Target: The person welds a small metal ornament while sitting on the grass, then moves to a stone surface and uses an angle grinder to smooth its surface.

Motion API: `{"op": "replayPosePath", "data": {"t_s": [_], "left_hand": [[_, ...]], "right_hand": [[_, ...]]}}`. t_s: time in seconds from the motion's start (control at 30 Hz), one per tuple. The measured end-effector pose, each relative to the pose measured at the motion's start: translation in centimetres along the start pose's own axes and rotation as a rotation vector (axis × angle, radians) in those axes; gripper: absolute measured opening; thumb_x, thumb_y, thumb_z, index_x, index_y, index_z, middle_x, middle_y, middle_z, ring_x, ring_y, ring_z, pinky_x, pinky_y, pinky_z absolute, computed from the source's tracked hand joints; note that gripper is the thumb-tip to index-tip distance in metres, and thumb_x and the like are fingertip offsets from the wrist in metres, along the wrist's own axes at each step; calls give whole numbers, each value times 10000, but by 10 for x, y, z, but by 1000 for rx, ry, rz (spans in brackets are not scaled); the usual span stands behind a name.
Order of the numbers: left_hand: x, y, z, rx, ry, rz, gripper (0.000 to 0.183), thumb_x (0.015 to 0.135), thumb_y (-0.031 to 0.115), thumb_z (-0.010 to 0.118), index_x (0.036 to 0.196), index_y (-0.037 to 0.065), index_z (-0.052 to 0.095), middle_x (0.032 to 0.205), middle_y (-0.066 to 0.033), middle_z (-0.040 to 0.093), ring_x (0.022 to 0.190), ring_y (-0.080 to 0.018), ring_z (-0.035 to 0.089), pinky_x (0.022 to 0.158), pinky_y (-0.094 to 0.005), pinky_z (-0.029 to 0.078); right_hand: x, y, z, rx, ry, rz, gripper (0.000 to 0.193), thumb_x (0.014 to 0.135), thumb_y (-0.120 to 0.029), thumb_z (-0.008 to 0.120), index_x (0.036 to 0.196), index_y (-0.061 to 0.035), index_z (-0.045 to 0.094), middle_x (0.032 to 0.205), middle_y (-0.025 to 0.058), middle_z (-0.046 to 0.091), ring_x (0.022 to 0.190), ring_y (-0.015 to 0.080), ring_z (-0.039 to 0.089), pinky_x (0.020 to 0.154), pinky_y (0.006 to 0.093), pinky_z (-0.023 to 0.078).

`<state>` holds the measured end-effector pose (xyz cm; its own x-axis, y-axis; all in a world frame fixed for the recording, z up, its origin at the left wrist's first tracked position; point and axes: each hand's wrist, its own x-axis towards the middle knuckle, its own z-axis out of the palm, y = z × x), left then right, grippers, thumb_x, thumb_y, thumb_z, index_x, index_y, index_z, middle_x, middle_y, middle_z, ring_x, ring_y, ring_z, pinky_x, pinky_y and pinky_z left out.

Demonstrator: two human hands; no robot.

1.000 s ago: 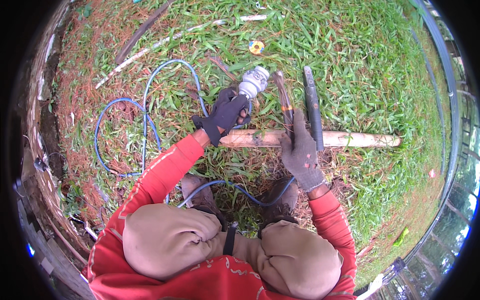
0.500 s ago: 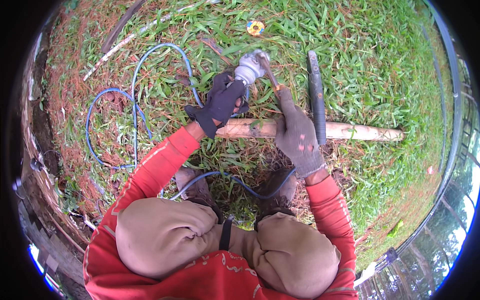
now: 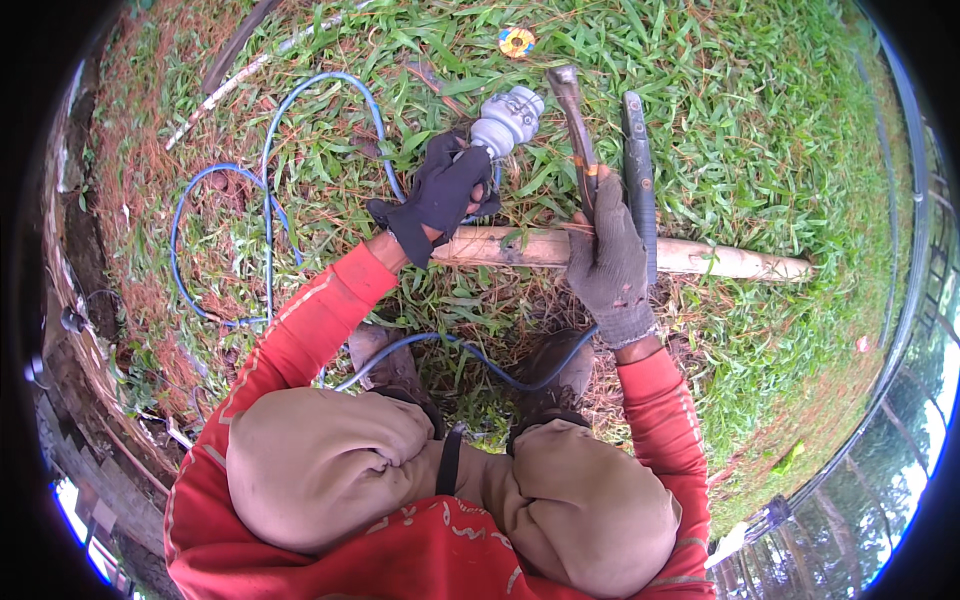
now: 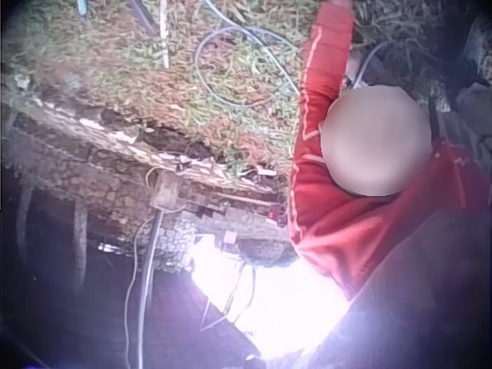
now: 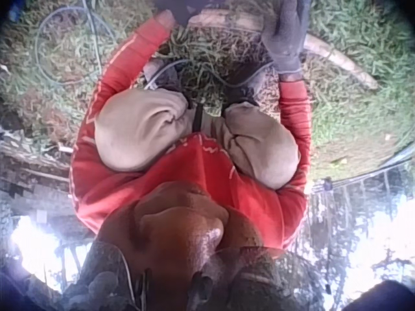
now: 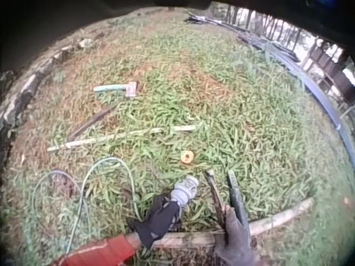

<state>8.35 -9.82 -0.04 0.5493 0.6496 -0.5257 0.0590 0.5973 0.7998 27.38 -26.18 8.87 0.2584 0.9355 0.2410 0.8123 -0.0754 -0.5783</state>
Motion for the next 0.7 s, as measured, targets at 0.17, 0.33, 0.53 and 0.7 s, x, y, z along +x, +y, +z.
{"op": "replayPosePath", "data": {"t_s": [0.17, 0.33, 0.53, 0.7], "left_hand": [[-4, 6, 9, 13, 84, -22, 377, 1099, 229, 666, 1310, 74, 395, 739, -27, 614, 553, -101, 553, 476, -269, 436], [-7, 6, 12, -13, 72, 25, 265, 1099, 226, 659, 1186, 49, 483, 719, -26, 601, 543, -94, 543, 472, -268, 426], [-2, 6, 6, -22, 35, 43, 243, 1098, 223, 658, 1127, 27, 519, 713, -22, 593, 536, -91, 526, 472, -269, 424], [-7, 6, 11, -75, 107, 50, 281, 1087, 224, 680, 1189, 21, 514, 733, -25, 609, 555, -89, 549, 476, -265, 431]], "right_hand": [[4, 2, -12, -62, -300, 150, 727, 968, 28, 647, 1674, -50, 486, 1396, 260, 718, 1228, 441, 731, 1030, 494, 595], [0, -7, -9, 15, -63, 52, 721, 947, 14, 651, 1650, -97, 537, 1267, 248, 743, 1108, 426, 740, 1013, 515, 582], [7, -3, -11, -81, -45, -7, 764, 929, 17, 642, 1672, -103, 506, 1118, 232, 726, 1007, 436, 722, 960, 500, 585], [4, -7, -17, -76, -306, 137, 751, 936, 45, 626, 1670, -38, 486, 1096, 232, 717, 1014, 421, 712, 912, 496, 578]]}}
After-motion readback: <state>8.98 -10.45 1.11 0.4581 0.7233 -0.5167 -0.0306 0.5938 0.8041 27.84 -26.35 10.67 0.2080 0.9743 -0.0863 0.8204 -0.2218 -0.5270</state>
